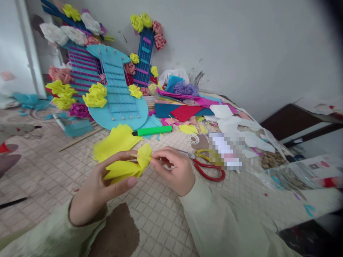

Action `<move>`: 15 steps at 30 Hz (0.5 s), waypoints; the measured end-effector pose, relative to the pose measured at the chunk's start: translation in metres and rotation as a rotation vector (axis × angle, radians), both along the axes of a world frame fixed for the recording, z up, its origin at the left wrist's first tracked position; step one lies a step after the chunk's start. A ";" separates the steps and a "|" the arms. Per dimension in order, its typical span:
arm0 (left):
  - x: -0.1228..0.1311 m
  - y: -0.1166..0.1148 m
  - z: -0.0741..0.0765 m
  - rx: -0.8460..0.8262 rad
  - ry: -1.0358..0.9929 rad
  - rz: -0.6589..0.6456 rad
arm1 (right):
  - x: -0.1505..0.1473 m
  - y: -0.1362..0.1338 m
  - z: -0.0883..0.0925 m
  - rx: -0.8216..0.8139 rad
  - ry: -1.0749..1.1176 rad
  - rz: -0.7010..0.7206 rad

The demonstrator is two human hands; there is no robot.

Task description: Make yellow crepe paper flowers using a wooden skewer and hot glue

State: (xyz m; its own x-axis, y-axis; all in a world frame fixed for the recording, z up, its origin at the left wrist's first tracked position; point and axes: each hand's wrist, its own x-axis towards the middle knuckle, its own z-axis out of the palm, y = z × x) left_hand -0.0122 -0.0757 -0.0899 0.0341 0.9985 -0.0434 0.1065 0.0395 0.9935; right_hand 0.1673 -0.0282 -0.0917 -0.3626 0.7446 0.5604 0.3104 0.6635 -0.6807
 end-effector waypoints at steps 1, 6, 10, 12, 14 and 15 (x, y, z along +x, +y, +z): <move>0.001 0.000 -0.001 0.010 -0.002 0.009 | 0.000 0.000 0.000 -0.015 0.005 -0.005; 0.006 -0.003 -0.003 -0.052 -0.077 0.057 | 0.000 -0.001 0.001 -0.051 0.020 -0.017; 0.012 -0.010 -0.006 -0.075 -0.259 0.084 | -0.001 0.000 -0.001 -0.079 0.045 -0.034; 0.015 -0.013 -0.007 -0.090 -0.362 0.070 | 0.000 0.000 -0.001 -0.100 0.057 -0.045; 0.017 -0.015 -0.009 -0.096 -0.383 0.077 | 0.000 0.000 -0.001 -0.124 0.066 -0.047; 0.018 -0.015 -0.011 -0.093 -0.349 0.080 | 0.000 0.000 -0.002 -0.135 0.070 -0.046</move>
State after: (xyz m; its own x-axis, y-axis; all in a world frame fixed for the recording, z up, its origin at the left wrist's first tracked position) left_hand 0.0058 -0.0905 -0.1008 -0.0151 0.9909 -0.1337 -0.2455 0.1259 0.9612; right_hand 0.1677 -0.0279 -0.0933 -0.2902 0.8297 0.4768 0.2874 0.5508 -0.7836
